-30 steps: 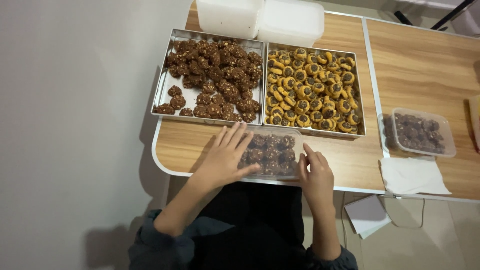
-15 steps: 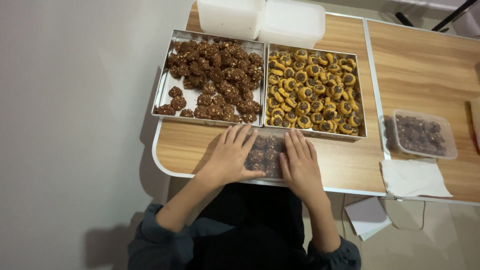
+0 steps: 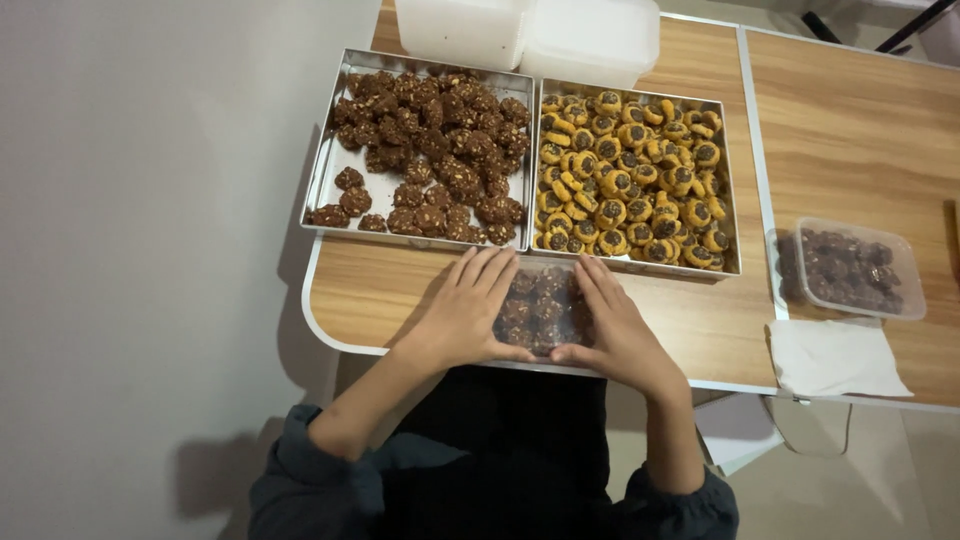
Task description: Packing chocolate clusters and yellow cookies from large trays into small plastic containers.
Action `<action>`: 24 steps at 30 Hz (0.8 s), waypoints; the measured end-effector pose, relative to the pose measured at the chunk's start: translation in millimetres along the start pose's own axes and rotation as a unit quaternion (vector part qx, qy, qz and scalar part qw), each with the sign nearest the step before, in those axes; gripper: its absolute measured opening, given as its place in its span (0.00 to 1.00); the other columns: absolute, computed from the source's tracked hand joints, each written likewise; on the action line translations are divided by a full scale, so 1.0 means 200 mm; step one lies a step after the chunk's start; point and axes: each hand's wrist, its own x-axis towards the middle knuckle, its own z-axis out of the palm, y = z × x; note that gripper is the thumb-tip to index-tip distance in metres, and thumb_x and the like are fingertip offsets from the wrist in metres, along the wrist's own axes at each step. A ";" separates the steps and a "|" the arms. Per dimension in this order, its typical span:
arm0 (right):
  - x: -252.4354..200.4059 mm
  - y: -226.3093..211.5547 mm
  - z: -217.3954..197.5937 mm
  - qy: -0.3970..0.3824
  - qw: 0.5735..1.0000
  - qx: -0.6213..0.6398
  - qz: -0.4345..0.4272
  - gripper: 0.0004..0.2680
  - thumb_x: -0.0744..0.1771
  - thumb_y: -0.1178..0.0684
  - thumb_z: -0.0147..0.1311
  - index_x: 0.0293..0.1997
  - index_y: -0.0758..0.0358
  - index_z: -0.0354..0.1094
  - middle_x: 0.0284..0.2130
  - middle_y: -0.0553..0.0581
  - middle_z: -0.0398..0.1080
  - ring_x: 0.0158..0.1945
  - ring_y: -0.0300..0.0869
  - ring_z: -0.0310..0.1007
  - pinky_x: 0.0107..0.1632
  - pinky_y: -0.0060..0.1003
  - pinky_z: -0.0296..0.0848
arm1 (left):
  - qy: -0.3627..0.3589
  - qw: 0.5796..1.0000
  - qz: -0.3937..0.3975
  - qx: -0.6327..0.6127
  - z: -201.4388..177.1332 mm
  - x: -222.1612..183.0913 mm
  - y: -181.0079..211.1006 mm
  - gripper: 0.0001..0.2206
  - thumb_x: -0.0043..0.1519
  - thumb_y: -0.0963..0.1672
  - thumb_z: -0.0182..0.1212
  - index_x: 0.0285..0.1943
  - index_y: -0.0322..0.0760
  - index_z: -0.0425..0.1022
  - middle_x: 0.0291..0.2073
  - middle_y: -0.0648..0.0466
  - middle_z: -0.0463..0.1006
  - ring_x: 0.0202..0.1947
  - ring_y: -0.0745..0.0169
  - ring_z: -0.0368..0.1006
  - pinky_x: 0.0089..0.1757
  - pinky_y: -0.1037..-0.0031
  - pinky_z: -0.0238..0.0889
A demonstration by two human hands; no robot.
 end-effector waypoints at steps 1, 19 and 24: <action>0.00 0.02 -0.01 -0.001 1.000 0.000 -0.001 0.50 0.53 0.28 0.72 0.76 0.69 0.44 0.75 0.70 0.43 0.78 0.62 0.39 0.75 0.56 0.44 | 0.000 1.000 -0.001 0.000 -0.01 0.00 0.00 0.57 0.44 0.70 0.57 0.69 0.21 0.57 0.67 0.34 0.59 0.70 0.35 0.50 0.67 0.48 0.35; 0.02 0.01 -0.16 -0.108 0.993 -0.036 0.016 0.52 0.52 0.27 0.74 0.79 0.54 0.38 0.77 0.57 0.43 0.79 0.54 0.39 0.68 0.57 0.58 | -0.042 0.999 0.026 -0.023 -0.07 0.02 -0.03 0.58 0.42 0.69 0.59 0.73 0.27 0.54 0.70 0.39 0.58 0.71 0.42 0.50 0.68 0.54 0.37; 0.03 0.01 -0.18 -0.100 0.994 -0.025 -0.040 0.54 0.51 0.29 0.76 0.79 0.59 0.40 0.76 0.61 0.47 0.77 0.58 0.43 0.68 0.56 0.59 | -0.040 0.998 0.040 -0.014 -0.09 0.03 -0.03 0.58 0.42 0.69 0.59 0.76 0.32 0.51 0.70 0.42 0.57 0.69 0.39 0.52 0.66 0.51 0.40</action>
